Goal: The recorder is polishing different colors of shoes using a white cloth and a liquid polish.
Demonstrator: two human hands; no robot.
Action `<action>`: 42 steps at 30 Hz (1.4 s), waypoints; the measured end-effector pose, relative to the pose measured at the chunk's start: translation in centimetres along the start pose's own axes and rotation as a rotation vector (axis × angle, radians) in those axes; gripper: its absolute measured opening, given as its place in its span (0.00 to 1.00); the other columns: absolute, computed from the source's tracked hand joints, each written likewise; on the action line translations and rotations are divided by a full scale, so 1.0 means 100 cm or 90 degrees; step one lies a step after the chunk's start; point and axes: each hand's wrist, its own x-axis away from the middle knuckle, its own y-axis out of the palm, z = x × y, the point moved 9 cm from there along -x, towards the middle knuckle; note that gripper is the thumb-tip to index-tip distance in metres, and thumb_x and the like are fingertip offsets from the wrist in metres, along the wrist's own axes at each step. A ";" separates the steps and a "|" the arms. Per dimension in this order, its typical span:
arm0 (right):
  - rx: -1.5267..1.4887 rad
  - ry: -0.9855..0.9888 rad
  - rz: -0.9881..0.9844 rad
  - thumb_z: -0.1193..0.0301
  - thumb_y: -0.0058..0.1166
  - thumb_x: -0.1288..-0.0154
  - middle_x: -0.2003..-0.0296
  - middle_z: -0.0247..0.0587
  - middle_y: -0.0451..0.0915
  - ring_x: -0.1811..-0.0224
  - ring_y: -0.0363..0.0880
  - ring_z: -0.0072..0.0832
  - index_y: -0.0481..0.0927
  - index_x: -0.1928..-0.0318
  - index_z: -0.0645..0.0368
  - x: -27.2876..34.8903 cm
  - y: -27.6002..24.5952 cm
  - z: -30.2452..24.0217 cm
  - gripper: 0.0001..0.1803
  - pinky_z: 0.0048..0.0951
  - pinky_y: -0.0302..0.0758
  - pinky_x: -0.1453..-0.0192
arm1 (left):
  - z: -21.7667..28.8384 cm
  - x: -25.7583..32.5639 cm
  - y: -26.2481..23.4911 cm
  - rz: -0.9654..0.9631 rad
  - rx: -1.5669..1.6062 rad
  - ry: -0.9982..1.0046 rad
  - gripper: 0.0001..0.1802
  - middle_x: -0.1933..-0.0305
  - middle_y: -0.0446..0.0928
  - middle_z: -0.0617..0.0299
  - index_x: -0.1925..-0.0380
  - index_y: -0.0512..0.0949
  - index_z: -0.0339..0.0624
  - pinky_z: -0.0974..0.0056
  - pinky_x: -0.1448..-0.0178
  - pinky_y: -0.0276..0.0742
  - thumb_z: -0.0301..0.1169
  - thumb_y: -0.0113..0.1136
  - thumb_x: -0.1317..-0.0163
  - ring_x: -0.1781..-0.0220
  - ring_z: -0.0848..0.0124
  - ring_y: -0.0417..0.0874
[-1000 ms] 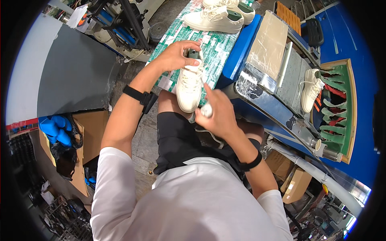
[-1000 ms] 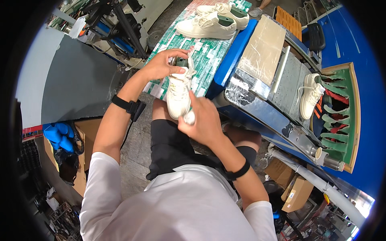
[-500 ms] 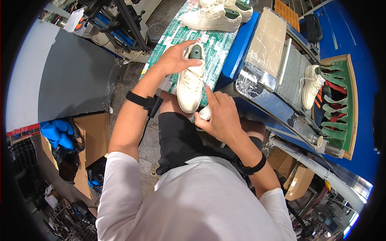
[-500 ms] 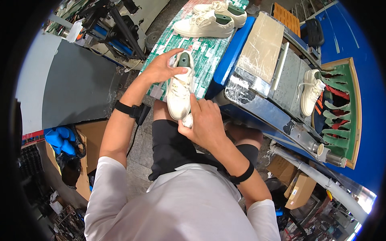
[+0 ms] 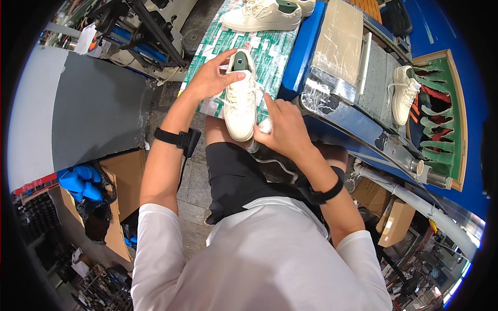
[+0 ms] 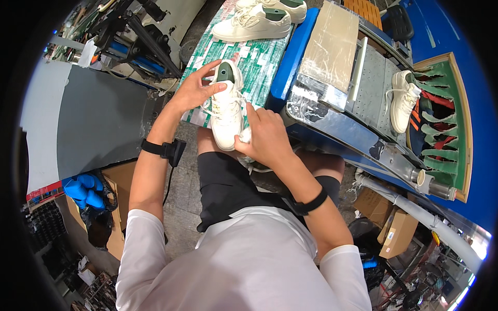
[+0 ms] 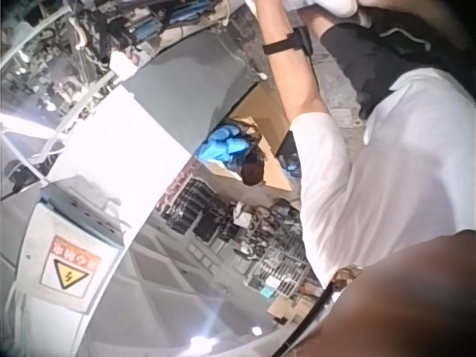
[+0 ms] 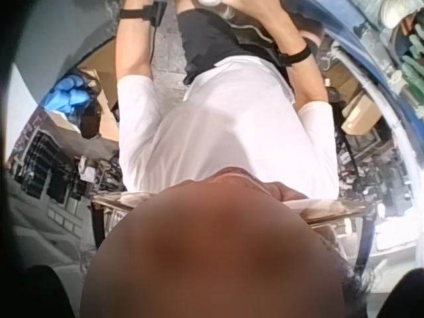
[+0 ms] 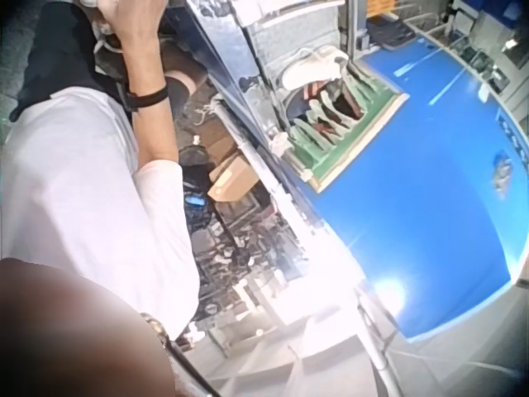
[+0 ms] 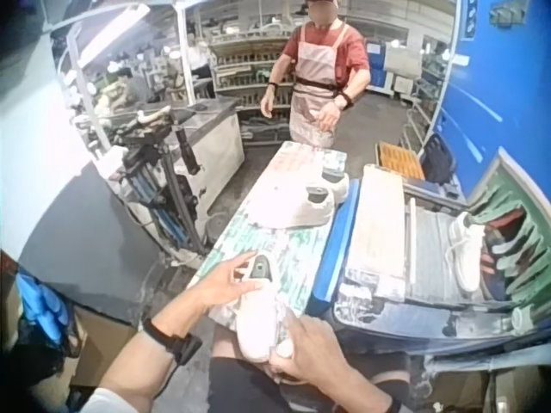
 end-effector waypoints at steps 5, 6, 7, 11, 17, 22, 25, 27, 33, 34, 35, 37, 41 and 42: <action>-0.032 -0.004 -0.054 0.55 0.77 0.41 0.58 0.54 0.81 0.54 0.82 0.49 0.78 0.30 0.77 0.032 -0.030 -0.043 0.47 0.48 0.78 0.46 | 0.012 -0.001 0.008 0.015 -0.028 0.060 0.48 0.25 0.81 0.41 0.16 0.71 0.50 0.54 0.35 0.87 0.46 0.83 0.32 0.34 0.56 0.87; -0.041 0.000 -0.061 0.55 0.77 0.42 0.58 0.54 0.81 0.54 0.82 0.49 0.78 0.31 0.77 0.033 -0.029 -0.046 0.47 0.48 0.78 0.47 | 0.009 -0.002 0.010 0.012 -0.027 0.060 0.48 0.25 0.81 0.41 0.16 0.71 0.50 0.54 0.35 0.87 0.46 0.83 0.32 0.34 0.56 0.87; -0.067 0.004 -0.036 0.55 0.77 0.42 0.58 0.53 0.81 0.55 0.82 0.48 0.79 0.32 0.77 0.031 -0.029 -0.045 0.46 0.49 0.78 0.48 | 0.006 -0.003 0.010 0.015 0.012 0.066 0.45 0.26 0.82 0.41 0.16 0.72 0.50 0.56 0.36 0.88 0.43 0.82 0.30 0.35 0.58 0.88; -0.014 0.018 0.026 0.56 0.77 0.43 0.58 0.53 0.81 0.56 0.82 0.48 0.79 0.33 0.77 0.021 -0.023 -0.024 0.45 0.49 0.78 0.49 | 0.005 0.004 0.009 0.042 0.024 0.062 0.40 0.28 0.84 0.46 0.20 0.77 0.49 0.58 0.36 0.87 0.38 0.81 0.30 0.36 0.60 0.89; -0.040 0.042 -0.031 0.57 0.76 0.42 0.57 0.53 0.81 0.54 0.81 0.50 0.77 0.29 0.74 0.033 -0.016 -0.019 0.46 0.49 0.78 0.45 | 0.068 0.039 0.021 0.192 -0.255 0.261 0.22 0.60 0.78 0.57 0.60 0.79 0.37 0.56 0.58 0.78 0.38 0.85 0.37 0.62 0.63 0.79; -0.049 0.025 -0.060 0.57 0.76 0.42 0.56 0.53 0.79 0.53 0.80 0.49 0.76 0.27 0.73 0.043 -0.059 -0.043 0.47 0.47 0.77 0.45 | 0.054 0.045 0.004 0.180 -0.238 0.212 0.23 0.65 0.77 0.55 0.65 0.76 0.38 0.52 0.58 0.77 0.39 0.85 0.40 0.62 0.54 0.80; -0.062 0.029 -0.110 0.56 0.77 0.41 0.56 0.52 0.79 0.54 0.80 0.49 0.76 0.27 0.73 0.061 -0.051 -0.045 0.48 0.46 0.77 0.45 | 0.044 0.051 -0.008 0.229 -0.232 0.194 0.25 0.66 0.76 0.55 0.66 0.74 0.37 0.55 0.60 0.74 0.39 0.84 0.39 0.67 0.58 0.75; -0.039 -0.006 -0.082 0.55 0.74 0.39 0.59 0.54 0.81 0.55 0.82 0.51 0.77 0.30 0.75 0.061 -0.035 -0.042 0.46 0.48 0.78 0.46 | 0.042 0.042 -0.010 0.204 -0.235 0.187 0.25 0.66 0.76 0.55 0.66 0.74 0.37 0.55 0.61 0.74 0.39 0.85 0.39 0.68 0.59 0.75; -0.205 0.039 -0.024 0.59 0.74 0.40 0.56 0.59 0.84 0.50 0.84 0.54 0.78 0.29 0.74 0.009 -0.006 -0.011 0.43 0.50 0.80 0.41 | 0.025 0.040 -0.012 0.187 -0.150 0.167 0.23 0.64 0.79 0.63 0.63 0.79 0.37 0.62 0.60 0.77 0.42 0.84 0.34 0.65 0.71 0.76; -0.208 0.032 -0.013 0.60 0.74 0.38 0.54 0.57 0.84 0.49 0.84 0.53 0.78 0.27 0.71 0.001 -0.004 -0.012 0.43 0.49 0.80 0.40 | 0.017 0.041 -0.013 0.191 -0.152 0.164 0.23 0.64 0.79 0.63 0.63 0.79 0.37 0.62 0.60 0.77 0.42 0.84 0.34 0.65 0.71 0.76; -0.203 0.020 -0.007 0.56 0.73 0.41 0.57 0.60 0.85 0.51 0.85 0.54 0.79 0.31 0.75 -0.008 -0.002 -0.013 0.44 0.50 0.80 0.41 | 0.009 0.042 -0.014 0.197 -0.104 0.163 0.22 0.63 0.80 0.62 0.63 0.80 0.37 0.62 0.59 0.78 0.41 0.84 0.34 0.64 0.71 0.77; -0.204 0.015 -0.011 0.55 0.72 0.41 0.56 0.60 0.85 0.51 0.85 0.54 0.79 0.30 0.75 -0.017 0.008 -0.007 0.45 0.50 0.80 0.41 | 0.006 0.040 -0.011 0.201 -0.046 0.133 0.21 0.61 0.80 0.64 0.62 0.81 0.38 0.63 0.56 0.80 0.39 0.86 0.36 0.61 0.71 0.79; -0.205 -0.005 -0.016 0.55 0.73 0.41 0.58 0.58 0.84 0.52 0.85 0.54 0.79 0.30 0.74 -0.022 0.008 -0.005 0.45 0.51 0.80 0.43 | 0.002 0.039 -0.011 0.226 -0.105 0.076 0.21 0.61 0.80 0.65 0.63 0.81 0.38 0.63 0.54 0.79 0.38 0.86 0.38 0.61 0.71 0.78; -0.205 -0.007 -0.019 0.55 0.73 0.41 0.58 0.58 0.84 0.52 0.85 0.54 0.79 0.30 0.74 -0.022 0.006 -0.008 0.45 0.51 0.80 0.43 | 0.003 0.040 -0.013 0.234 -0.093 0.087 0.21 0.61 0.81 0.65 0.63 0.81 0.39 0.62 0.54 0.79 0.38 0.87 0.39 0.61 0.71 0.78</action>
